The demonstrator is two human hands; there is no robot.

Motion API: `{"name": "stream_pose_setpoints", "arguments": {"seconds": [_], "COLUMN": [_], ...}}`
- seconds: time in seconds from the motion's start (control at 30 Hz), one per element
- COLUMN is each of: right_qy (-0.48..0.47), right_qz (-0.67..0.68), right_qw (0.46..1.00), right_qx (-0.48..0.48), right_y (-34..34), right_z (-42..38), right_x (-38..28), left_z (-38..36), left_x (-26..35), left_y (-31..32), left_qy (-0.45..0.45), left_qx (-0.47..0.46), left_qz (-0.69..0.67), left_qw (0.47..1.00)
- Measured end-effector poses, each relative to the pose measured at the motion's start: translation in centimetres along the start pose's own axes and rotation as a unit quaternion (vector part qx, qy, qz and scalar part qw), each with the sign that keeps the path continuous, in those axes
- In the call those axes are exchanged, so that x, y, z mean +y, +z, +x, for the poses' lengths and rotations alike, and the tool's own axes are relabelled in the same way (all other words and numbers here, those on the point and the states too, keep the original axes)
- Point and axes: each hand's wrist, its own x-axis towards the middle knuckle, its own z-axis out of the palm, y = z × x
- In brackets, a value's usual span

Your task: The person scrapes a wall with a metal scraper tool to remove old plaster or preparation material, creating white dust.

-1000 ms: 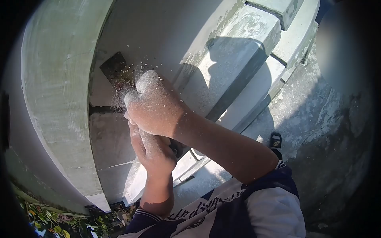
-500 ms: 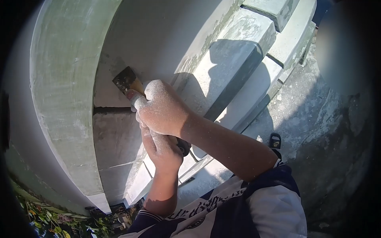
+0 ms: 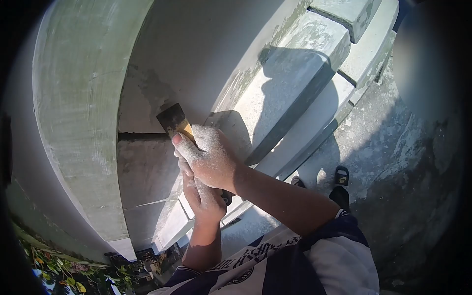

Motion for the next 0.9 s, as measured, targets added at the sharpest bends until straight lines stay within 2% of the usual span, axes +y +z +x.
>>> {"name": "stream_pose_setpoints", "arguments": {"seconds": [0.17,0.2,0.27,0.33,0.4,0.47,0.53,0.63,0.67,0.73,0.8,0.9], "right_qy": [-0.007,-0.024,-0.057,-0.059,-0.037,-0.039,-0.040,-0.034,-0.024,-0.007,0.005,0.001], "right_qz": [0.018,0.019,0.022,0.071,0.100,0.034,-0.016,-0.063,-0.032,-0.069,-0.077,-0.007], "right_qw": [1.000,0.999,0.996,0.995,0.993,0.998,0.999,0.996,0.999,0.997,0.996,1.000], "right_qx": [0.007,0.028,0.070,0.047,0.041,0.019,0.016,0.049,0.037,0.046,0.042,0.025], "right_y": [1.6,1.9,2.5,2.4,2.5,1.9,1.8,2.0,1.9,1.5,1.6,1.4], "right_z": [-1.2,-1.2,-1.2,-1.3,-1.1,-0.7,-0.2,0.8,0.7,0.3,0.4,0.5], "right_x": [1.5,2.2,3.5,3.5,2.4,2.0,1.8,2.1,1.8,1.6,1.0,0.8], "left_z": [-1.1,-0.6,-0.4,-0.4,-0.8,-0.4,0.4,1.2,1.2,0.7,0.7,0.9], "left_x": [0.8,1.2,2.0,0.7,0.7,1.0,1.0,1.4,1.5,0.3,0.3,1.5], "left_y": [-3.2,-3.8,-4.0,-4.6,-3.8,-2.9,-2.4,-2.8,-2.8,-2.6,-2.5,-2.2], "left_qy": [-0.060,-0.017,-0.056,-0.020,-0.041,-0.039,0.003,-0.029,-0.028,0.018,0.027,-0.002], "left_qx": [-0.061,-0.077,-0.058,-0.075,-0.059,-0.034,-0.020,-0.039,-0.043,-0.037,-0.030,-0.041], "left_qz": [0.014,0.091,0.070,0.075,0.081,0.075,0.074,0.037,0.032,0.050,0.061,0.066], "left_qw": [0.996,0.993,0.994,0.994,0.994,0.996,0.997,0.998,0.998,0.998,0.997,0.997]}}
